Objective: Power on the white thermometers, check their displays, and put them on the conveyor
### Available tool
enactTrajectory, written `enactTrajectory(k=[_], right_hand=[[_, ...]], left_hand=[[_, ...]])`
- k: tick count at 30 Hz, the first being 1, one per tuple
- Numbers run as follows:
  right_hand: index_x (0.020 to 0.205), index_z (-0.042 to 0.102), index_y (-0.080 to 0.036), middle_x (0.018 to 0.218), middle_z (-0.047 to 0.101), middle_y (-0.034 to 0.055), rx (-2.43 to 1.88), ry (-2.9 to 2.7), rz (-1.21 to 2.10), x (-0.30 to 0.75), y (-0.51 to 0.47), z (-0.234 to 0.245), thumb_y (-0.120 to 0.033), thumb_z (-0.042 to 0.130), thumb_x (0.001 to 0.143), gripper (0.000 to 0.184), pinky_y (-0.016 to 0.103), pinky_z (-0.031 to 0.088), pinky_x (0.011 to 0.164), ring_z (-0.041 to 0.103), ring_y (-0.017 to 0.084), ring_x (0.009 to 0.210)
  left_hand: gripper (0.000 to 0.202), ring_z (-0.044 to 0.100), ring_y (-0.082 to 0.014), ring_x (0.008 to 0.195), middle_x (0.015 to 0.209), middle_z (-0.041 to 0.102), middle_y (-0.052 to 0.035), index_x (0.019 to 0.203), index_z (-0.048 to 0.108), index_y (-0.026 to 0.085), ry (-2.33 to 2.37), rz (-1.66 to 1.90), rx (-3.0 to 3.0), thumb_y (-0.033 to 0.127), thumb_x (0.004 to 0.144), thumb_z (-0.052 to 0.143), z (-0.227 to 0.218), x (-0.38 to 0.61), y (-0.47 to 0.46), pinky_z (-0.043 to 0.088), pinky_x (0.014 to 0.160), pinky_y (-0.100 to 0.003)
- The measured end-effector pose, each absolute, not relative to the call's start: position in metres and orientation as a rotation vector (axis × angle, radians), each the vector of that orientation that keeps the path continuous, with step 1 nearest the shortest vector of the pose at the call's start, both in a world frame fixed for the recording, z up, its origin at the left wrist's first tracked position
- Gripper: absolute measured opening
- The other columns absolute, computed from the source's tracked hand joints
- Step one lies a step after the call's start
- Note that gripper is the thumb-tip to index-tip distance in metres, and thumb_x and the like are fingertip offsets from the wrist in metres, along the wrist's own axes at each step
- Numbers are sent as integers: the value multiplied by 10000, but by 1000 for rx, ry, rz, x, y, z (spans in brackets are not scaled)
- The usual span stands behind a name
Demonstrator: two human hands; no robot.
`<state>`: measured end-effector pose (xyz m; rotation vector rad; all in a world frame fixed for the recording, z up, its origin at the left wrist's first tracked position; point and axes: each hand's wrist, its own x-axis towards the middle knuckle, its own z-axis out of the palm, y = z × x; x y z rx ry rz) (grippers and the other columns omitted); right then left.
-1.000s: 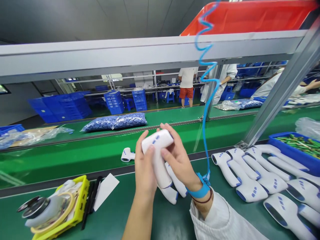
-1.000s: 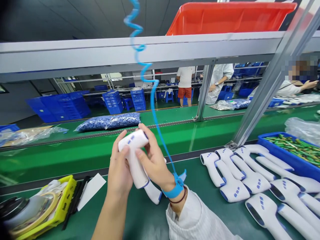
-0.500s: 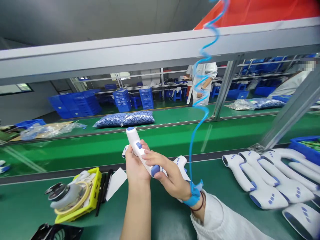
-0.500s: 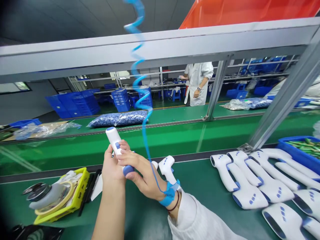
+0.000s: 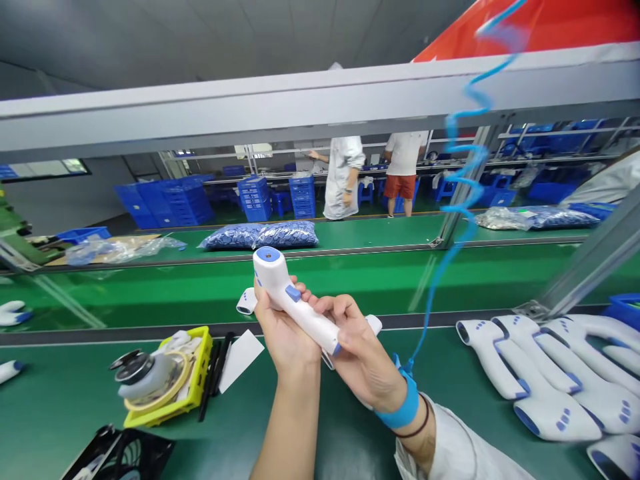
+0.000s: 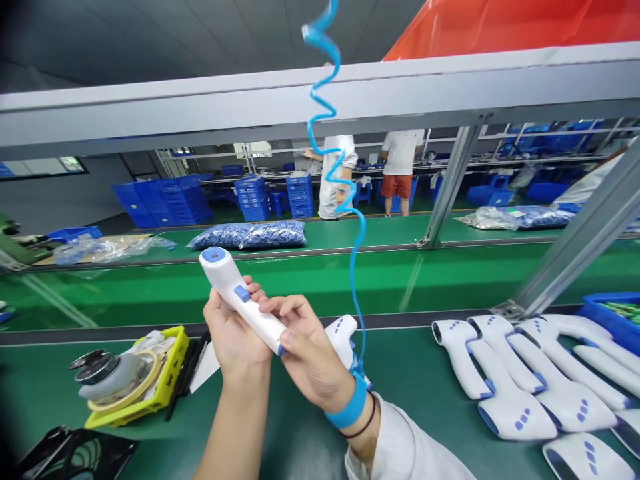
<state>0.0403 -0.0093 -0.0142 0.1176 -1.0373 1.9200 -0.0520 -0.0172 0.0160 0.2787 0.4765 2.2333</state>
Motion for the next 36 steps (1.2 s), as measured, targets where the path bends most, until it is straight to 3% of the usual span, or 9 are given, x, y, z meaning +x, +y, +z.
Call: enactTrajectory(k=[4,9,13,27,36], right_hand=[[1055,572,-247,1108,570,37,-22,-1520,1529,57,5,-8,-160,590,888,189,346,393,1061,527,175,1163],[1099,479,-217,1061,547,49,-385,-1861,1219,70,8,3,-149,503,919,194,314,467,915,564,162,1004],[1043,442,-210,974,535,21,-495,-1901,1186,71,8,7,-163,485,922,136,280,471,816,564,139,897],[1084,460,-202,1053,590,46,-548,-1991,1087,71,10,4,-165,482,925,164,309,477,862,594,164,966],[1084,456,-209,1032,595,42,-534,-1990,1082,68,9,1,-190,476,941,146,311,477,832,596,169,948]], left_hand=[[276,583,-125,604,859,597,27,1095,529,298,652,2461,578,318,825,583,21,-44,-22,489,568,-237],[270,573,-142,827,1093,539,-6,1062,618,264,962,2636,838,275,793,643,9,-32,-23,505,701,-225],[266,566,-147,842,1120,536,-16,1077,619,258,1011,2573,875,284,813,641,2,-27,-19,505,715,-222],[283,575,-149,859,1130,553,-24,1100,609,254,1026,2532,864,292,821,637,-1,-29,-15,490,735,-219],[285,588,-137,766,1127,537,-18,1101,602,263,965,2521,871,278,817,630,2,-29,-14,522,680,-237]])
